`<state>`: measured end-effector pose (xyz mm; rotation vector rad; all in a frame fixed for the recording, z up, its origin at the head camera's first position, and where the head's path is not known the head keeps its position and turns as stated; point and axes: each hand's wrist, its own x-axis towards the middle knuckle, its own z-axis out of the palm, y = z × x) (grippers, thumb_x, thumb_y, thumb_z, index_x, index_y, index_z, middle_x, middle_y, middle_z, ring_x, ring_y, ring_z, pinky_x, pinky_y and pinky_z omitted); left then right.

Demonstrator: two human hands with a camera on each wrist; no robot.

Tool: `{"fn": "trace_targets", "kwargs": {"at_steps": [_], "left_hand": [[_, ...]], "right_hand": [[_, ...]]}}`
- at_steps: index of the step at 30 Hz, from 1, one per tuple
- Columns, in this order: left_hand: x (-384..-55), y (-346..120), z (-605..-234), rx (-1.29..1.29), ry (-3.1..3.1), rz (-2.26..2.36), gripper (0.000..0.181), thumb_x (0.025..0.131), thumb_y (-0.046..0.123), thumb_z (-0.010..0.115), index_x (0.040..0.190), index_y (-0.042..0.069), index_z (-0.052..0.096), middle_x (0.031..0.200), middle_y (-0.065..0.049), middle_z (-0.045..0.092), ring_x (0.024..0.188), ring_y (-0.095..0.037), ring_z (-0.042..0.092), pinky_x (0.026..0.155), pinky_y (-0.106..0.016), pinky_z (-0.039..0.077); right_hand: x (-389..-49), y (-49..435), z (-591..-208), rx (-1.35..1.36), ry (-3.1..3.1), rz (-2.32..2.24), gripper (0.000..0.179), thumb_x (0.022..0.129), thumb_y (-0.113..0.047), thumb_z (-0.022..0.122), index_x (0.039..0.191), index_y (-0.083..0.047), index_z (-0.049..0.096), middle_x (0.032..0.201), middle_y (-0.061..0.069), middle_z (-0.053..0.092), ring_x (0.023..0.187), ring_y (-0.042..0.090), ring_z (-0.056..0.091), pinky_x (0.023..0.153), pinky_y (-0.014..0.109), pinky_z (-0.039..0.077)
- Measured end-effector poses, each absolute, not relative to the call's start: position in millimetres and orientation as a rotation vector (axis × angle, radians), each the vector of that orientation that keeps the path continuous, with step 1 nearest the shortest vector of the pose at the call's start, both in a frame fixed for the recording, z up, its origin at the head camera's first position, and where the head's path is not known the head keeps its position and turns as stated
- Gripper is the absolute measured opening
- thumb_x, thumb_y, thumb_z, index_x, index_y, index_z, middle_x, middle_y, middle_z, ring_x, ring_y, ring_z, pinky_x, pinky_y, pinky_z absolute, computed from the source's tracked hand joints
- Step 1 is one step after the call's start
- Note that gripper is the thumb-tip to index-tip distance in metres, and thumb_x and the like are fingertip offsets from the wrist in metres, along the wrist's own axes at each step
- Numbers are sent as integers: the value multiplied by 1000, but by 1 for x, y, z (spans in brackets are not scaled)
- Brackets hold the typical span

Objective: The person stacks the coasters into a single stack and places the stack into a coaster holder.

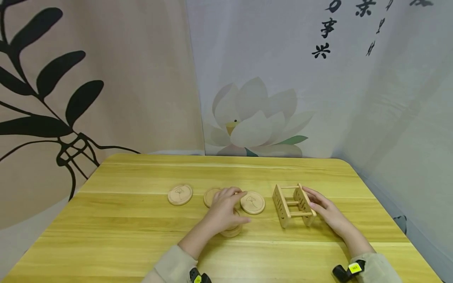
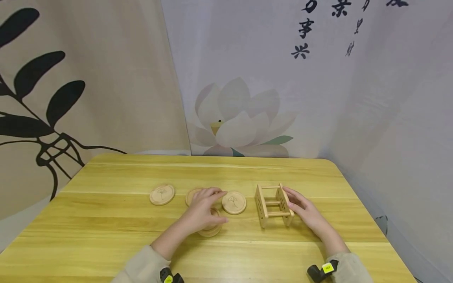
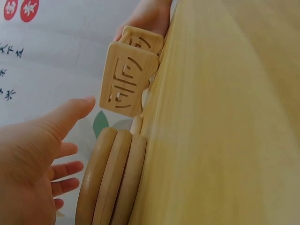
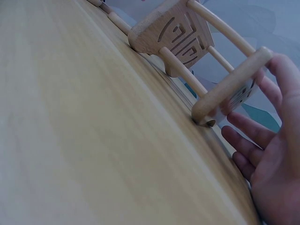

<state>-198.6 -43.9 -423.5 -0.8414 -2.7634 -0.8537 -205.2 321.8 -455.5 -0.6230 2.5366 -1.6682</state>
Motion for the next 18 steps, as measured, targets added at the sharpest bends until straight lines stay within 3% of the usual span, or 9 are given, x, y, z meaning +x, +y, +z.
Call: {"fn": "trace_targets", "kwargs": {"at_steps": [18], "left_hand": [[-209,-14,-416,-725,-2938,-701,83,74,56,76,140,12,51,129,-4,49,116,-23,43,96,-41,32]], "right_hand": [[-206,322,-456,-640,2529,-1674,48,103,-9,42,149,-4,30,136,31,42,113,-1,48,89,18,40]]}}
